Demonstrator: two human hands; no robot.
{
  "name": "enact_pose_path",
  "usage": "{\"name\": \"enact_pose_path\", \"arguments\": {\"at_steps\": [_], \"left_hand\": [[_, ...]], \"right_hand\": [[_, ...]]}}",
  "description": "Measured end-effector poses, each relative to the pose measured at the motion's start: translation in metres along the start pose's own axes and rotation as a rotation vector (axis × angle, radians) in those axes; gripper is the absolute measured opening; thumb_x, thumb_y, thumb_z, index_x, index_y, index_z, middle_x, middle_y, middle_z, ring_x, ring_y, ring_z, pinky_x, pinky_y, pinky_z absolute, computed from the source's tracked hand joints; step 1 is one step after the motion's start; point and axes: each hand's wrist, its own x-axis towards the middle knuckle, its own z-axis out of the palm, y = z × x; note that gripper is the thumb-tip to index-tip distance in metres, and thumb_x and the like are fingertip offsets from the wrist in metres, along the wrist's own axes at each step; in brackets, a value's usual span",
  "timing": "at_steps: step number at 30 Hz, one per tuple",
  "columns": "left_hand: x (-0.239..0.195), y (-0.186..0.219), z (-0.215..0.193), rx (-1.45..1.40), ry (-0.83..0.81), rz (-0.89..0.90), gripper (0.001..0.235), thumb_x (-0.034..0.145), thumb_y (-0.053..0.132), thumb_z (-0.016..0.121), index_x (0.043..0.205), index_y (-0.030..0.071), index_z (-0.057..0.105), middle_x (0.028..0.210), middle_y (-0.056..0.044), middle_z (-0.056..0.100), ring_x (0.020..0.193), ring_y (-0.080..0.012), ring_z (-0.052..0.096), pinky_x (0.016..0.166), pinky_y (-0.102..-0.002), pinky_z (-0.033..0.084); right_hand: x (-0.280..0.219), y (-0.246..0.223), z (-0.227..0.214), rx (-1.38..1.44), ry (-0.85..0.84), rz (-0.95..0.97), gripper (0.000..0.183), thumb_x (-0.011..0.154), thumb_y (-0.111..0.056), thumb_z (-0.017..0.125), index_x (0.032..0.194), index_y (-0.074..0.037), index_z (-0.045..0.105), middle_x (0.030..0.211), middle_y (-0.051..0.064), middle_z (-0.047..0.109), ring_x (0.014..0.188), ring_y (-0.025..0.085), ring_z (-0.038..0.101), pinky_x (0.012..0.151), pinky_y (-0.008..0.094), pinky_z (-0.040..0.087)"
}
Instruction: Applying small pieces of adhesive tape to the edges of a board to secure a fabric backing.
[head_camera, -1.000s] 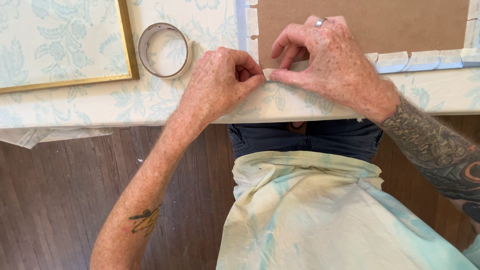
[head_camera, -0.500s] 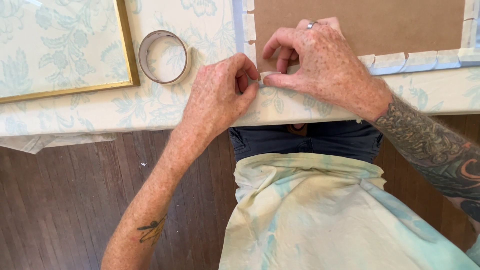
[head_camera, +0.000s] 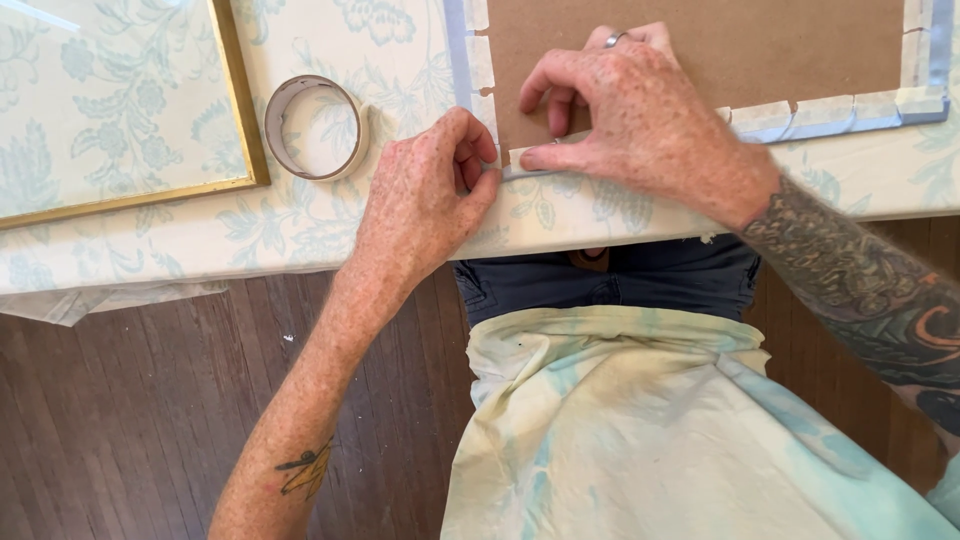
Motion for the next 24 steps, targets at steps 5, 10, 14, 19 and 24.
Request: {"name": "enact_pose_path", "arguments": {"at_steps": [5,10,14,19,24], "left_hand": [[0.001,0.000,0.000,-0.001,-0.010,-0.020,0.012,0.086,0.011,0.067,0.094,0.015,0.058,0.070,0.006,0.062,0.060,-0.0146,0.057,0.064,-0.035,0.046],[0.001,0.000,-0.001,0.003,-0.012,-0.022,0.012,0.086,0.011,0.066,0.094,0.015,0.058,0.067,0.006,0.062,0.059,-0.0141,0.056,0.064,-0.035,0.046],[0.002,0.000,-0.001,-0.004,-0.019,-0.012,0.012,0.087,0.011,0.067,0.095,0.014,0.058,0.068,0.006,0.061,0.059,-0.0144,0.056,0.063,-0.035,0.046],[0.002,0.002,-0.002,0.009,-0.022,-0.023,0.012,0.086,0.013,0.066,0.097,0.015,0.060,0.068,0.007,0.062,0.059,-0.0155,0.058,0.064,-0.038,0.047],[-0.005,0.011,0.001,0.146,0.005,0.002,0.020,0.092,0.022,0.070,0.110,0.014,0.074,0.096,-0.004,0.065,0.085,-0.0180,0.066,0.078,-0.042,0.052]], "right_hand": [[-0.003,0.011,-0.008,0.011,0.022,-0.060,0.035,0.081,-0.034,0.089,0.107,-0.022,0.069,0.089,-0.011,0.066,0.090,0.017,0.058,0.091,0.044,0.037],[-0.009,0.000,-0.026,0.284,0.067,-0.004,0.020,0.092,-0.008,0.080,0.111,-0.008,0.072,0.095,0.003,0.070,0.084,0.011,0.064,0.079,0.026,0.052],[-0.009,0.003,-0.013,0.116,0.008,-0.008,0.036,0.081,-0.028,0.090,0.110,-0.018,0.072,0.096,-0.004,0.069,0.091,0.016,0.059,0.085,0.037,0.042],[-0.010,0.007,-0.009,0.010,0.016,-0.032,0.028,0.084,-0.033,0.083,0.106,-0.024,0.069,0.094,-0.009,0.066,0.095,0.017,0.058,0.089,0.043,0.033],[-0.016,0.011,-0.016,0.034,0.026,-0.199,0.026,0.098,-0.025,0.077,0.119,-0.010,0.078,0.105,0.009,0.068,0.095,0.026,0.060,0.083,0.043,0.047]]}}
